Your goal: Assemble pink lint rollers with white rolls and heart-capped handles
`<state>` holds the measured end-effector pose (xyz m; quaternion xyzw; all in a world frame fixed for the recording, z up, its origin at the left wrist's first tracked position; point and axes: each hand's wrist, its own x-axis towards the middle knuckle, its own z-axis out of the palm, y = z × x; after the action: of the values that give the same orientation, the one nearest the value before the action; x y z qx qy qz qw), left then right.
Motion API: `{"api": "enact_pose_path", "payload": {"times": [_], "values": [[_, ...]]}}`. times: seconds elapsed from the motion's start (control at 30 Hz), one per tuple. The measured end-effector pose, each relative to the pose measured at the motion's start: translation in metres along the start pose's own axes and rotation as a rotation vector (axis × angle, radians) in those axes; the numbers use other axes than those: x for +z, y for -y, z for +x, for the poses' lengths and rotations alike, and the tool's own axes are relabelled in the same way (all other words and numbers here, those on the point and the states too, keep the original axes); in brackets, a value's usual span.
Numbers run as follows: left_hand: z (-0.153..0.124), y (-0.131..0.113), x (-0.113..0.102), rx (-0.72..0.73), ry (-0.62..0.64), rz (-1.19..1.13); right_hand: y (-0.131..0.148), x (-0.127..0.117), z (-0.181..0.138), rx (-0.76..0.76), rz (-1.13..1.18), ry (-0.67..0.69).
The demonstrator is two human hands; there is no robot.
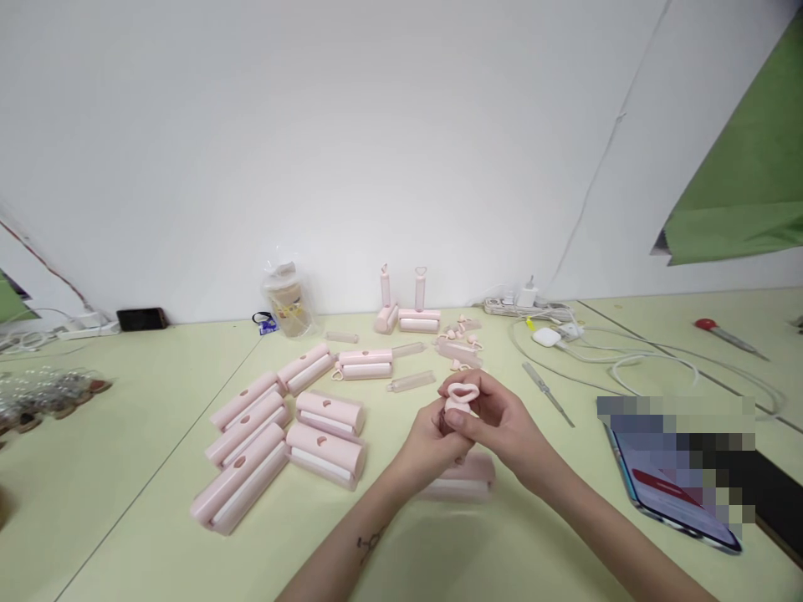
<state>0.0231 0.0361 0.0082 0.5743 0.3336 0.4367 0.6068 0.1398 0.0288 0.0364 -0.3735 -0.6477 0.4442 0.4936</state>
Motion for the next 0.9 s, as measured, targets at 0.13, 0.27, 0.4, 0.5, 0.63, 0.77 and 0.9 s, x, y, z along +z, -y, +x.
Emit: {"api": "enact_pose_path", "payload": {"times": [0.13, 0.27, 0.4, 0.5, 0.63, 0.77, 0.9], "values": [[0.0003, 0.0028, -0.0012, -0.014, 0.008, 0.004, -0.0014, 0.0027, -0.0007, 0.002, -0.082, 0.01], [0.0004, 0.0017, -0.0002, -0.021, -0.002, 0.002, -0.0016, -0.0013, 0.0007, -0.036, -0.114, 0.066], [0.0002, -0.0003, 0.0003, -0.019, -0.006, -0.001, 0.0027, -0.0038, 0.0026, -0.021, -0.114, 0.099], [0.0, -0.0006, 0.0006, -0.012, -0.003, -0.009, 0.0065, -0.0029, 0.0027, -0.048, -0.148, 0.141], [-0.0002, 0.0002, 0.0012, -0.006, -0.011, -0.027, 0.0074, -0.0017, 0.001, -0.082, -0.146, 0.159], [-0.0011, 0.0018, -0.0032, 0.063, 0.063, -0.131, 0.0056, -0.001, 0.0002, -0.098, -0.166, 0.134], [-0.0025, -0.0015, -0.004, 0.112, 0.12, -0.259, 0.0057, 0.002, -0.0002, -0.04, -0.075, 0.143]]}}
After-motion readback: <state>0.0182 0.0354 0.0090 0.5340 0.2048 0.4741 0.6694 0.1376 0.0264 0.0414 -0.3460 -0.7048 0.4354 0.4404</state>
